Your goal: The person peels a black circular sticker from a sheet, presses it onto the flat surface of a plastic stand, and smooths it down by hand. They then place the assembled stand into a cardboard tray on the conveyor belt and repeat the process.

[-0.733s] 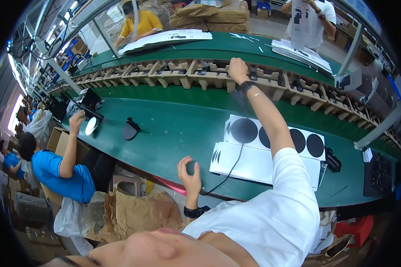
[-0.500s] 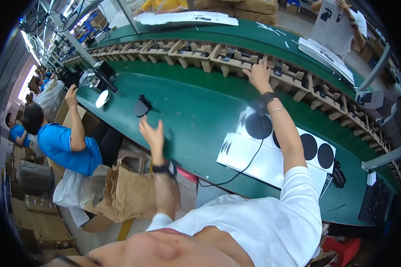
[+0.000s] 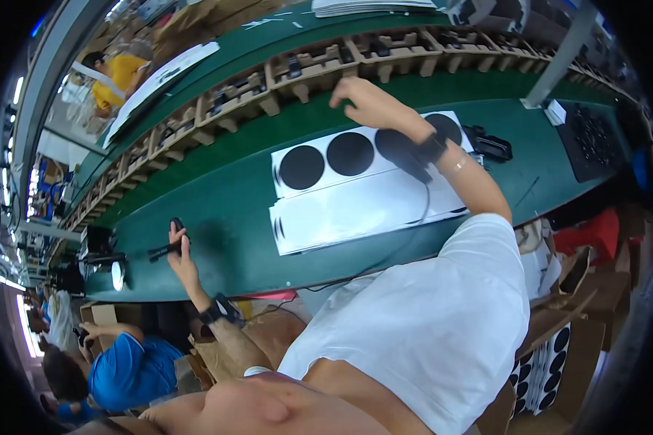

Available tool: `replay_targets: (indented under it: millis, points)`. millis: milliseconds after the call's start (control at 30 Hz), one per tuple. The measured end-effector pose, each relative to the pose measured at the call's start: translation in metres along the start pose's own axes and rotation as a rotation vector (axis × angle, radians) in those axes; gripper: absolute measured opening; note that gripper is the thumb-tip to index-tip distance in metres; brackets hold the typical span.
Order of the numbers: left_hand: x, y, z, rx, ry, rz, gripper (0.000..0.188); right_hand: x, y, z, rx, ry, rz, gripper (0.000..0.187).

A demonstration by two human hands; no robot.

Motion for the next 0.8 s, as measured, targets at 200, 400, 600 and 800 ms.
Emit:
replay_targets:
  millis: [200,400,600,800]
  points:
    - [0.040,0.108,-0.134,0.686,-0.244,0.024,0.048,0.089,0.041,0.005,0.090,-0.006,-0.195,0.042]
    - [0.017,0.138,-0.222,0.899,-0.377,0.208,0.054,0.085,0.031,-0.014,0.008,0.046,-0.049,0.050]
    - [0.008,0.120,-0.242,1.067,-0.232,0.491,0.052,0.081,0.028,-0.034,0.023,0.051,-0.061,0.043]
    - [0.000,0.112,-0.230,1.124,-0.181,0.539,0.054,0.074,0.021,-0.029,-0.165,0.196,-0.028,0.039]
Point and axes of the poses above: each hand's wrist, its own x-axis away from the middle knuckle, its own z-axis out of the back of the hand, y = z × x, the point moved 3 cm from there along -x, towards the middle knuckle, and after that the axes turned 5 degrees about x, right-handed, at the moved point
